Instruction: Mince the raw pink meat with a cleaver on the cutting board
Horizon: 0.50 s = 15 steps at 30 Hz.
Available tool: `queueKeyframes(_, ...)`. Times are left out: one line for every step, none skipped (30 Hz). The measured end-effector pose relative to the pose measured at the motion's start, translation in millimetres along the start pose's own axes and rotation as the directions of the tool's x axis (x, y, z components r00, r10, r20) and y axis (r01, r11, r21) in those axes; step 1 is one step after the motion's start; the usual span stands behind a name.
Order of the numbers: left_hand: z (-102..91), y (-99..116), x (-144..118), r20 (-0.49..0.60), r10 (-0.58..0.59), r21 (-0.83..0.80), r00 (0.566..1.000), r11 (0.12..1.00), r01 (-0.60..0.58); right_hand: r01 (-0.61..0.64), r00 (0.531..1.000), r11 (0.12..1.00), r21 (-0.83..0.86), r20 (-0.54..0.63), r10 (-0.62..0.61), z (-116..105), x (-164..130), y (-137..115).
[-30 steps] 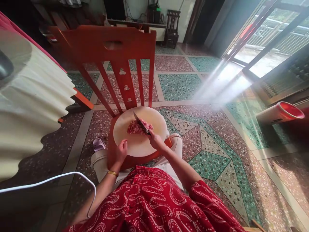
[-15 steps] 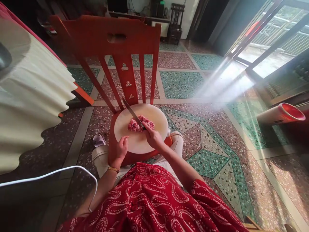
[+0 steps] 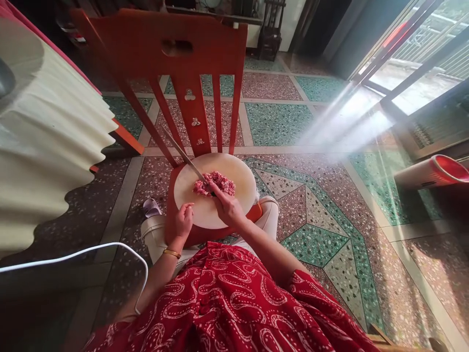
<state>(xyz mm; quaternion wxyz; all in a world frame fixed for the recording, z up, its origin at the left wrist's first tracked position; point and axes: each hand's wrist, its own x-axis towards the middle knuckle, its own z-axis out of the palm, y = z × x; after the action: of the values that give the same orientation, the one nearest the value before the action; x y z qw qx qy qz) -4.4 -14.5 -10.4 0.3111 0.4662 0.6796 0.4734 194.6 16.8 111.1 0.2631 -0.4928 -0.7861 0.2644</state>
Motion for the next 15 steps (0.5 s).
queueKeyframes(-0.8,1,-2,-0.012,0.000,0.005,1.000,1.000,0.001,-0.021,0.999,0.999,-0.027,0.030,0.021,4,0,2)
queueKeyframes(-1.7,2,-4,-0.027,0.000,0.019,1.000,1.000,0.001,-0.065,0.994,0.996,-0.063,0.086,0.070,7,0,5)
queueKeyframes(-2.6,3,-5,-0.037,-0.001,0.033,0.999,0.999,0.003,-0.118,0.981,0.987,-0.104,0.143,0.133,10,-1,8)
queueKeyframes(-3.4,3,-7,-0.040,-0.006,0.040,0.999,0.999,0.008,-0.165,0.963,0.976,-0.139,0.189,0.189,11,-2,9)
queueKeyframes(-4.1,3,-8,-0.039,-0.013,0.037,0.999,0.999,0.015,-0.191,0.951,0.969,-0.155,0.215,0.222,10,-2,9)
queueKeyframes(-4.5,3,-8,-0.035,-0.021,0.026,0.999,0.999,0.022,-0.191,0.952,0.971,-0.144,0.214,0.219,8,-2,6)
queueKeyframes(-4.8,2,-8,-0.029,-0.028,0.014,0.999,1.000,0.028,-0.164,0.966,0.980,-0.113,0.184,0.182,5,-1,3)
queueKeyframes(-4.9,1,-8,-0.027,-0.034,0.002,0.999,0.999,0.034,-0.113,0.983,0.991,-0.071,0.135,0.122,3,-1,-2)
queueKeyframes(-4.9,0,-7,-0.028,-0.039,-0.005,0.999,0.999,0.039,-0.049,0.995,0.998,-0.034,0.084,0.051,2,0,-6)
queueKeyframes(-4.9,0,-7,-0.033,-0.044,-0.004,0.998,0.999,0.044,0.007,0.999,1.000,-0.013,0.042,-0.007,2,1,-9)
queueKeyframes(-4.9,-1,-7,-0.031,-0.050,0.000,0.998,0.999,0.050,0.034,0.999,0.999,-0.018,0.024,-0.034,5,1,-10)
queueKeyframes(-4.9,-1,-7,-0.025,-0.056,0.006,0.998,0.998,0.056,0.026,0.999,0.999,-0.045,0.044,-0.024,8,0,-9)
queueKeyframes(-4.9,-2,-7,-0.023,-0.060,0.008,0.998,0.998,0.060,-0.012,0.995,0.996,-0.088,0.098,0.021,12,-1,-6)
queueKeyframes(-4.9,-1,-8,-0.022,-0.061,0.007,0.998,0.998,0.061,-0.066,0.983,0.988,-0.139,0.164,0.088,15,-2,-3)
queueKeyframes(-4.9,0,-8,-0.022,-0.062,0.000,0.998,0.998,0.062,-0.118,0.963,0.976,-0.185,0.219,0.158,16,-4,0)
